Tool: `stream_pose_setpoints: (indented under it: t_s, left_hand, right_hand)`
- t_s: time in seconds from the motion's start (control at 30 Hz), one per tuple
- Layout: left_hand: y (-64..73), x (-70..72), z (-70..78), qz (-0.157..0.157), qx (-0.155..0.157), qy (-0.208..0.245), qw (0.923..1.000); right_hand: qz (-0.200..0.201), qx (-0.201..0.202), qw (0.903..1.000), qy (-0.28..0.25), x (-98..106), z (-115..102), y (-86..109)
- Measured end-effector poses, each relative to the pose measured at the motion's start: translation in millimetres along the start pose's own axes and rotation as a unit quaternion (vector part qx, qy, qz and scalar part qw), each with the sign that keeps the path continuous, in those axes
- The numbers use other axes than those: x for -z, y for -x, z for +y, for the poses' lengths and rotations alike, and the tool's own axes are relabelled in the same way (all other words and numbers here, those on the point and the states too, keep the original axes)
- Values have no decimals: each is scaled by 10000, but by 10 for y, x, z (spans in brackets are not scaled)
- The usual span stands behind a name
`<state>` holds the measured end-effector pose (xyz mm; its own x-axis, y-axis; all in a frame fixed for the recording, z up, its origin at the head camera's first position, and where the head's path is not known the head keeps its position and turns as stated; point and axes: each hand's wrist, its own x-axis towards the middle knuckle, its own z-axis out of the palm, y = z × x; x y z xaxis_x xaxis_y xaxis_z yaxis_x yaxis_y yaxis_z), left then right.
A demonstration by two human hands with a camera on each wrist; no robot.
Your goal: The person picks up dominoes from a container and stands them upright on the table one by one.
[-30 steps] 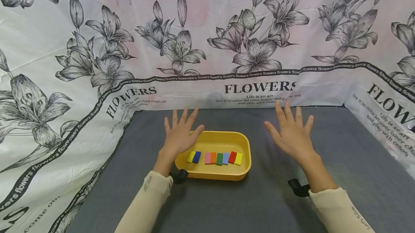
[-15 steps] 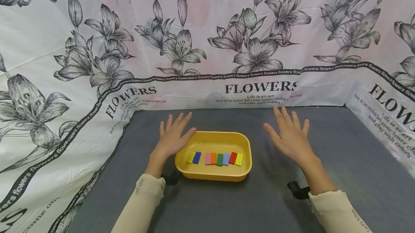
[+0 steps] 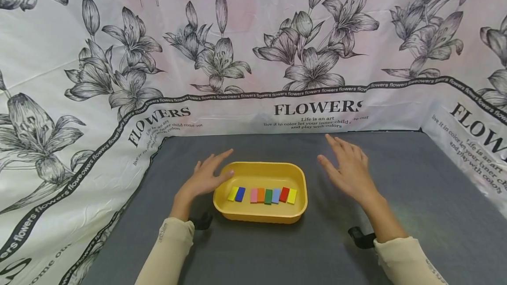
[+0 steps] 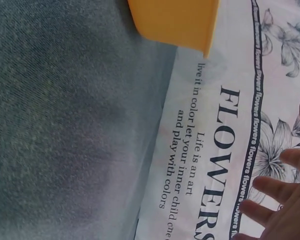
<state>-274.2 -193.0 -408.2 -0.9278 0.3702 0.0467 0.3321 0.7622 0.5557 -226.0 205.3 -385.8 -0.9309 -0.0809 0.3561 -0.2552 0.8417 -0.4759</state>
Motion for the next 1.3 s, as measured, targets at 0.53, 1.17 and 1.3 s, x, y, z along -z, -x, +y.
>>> stream_pose_setpoints:
  t_s: [0.53, 1.17, 1.3]
  left_hand:
    - [66, -175, -315, -326, 278, 1032, 9937]
    - [51, -283, -422, -96, 176, 1434, 9895]
    - [67, -287, -429, -73, 189, 1435, 9894]
  right_hand:
    - [396, 581, 9970, -317, -177, -6, -4]
    - [197, 701, 9967, -368, -298, -19, -8]
    - [-15, 873, 9953, -422, -346, -27, -5]
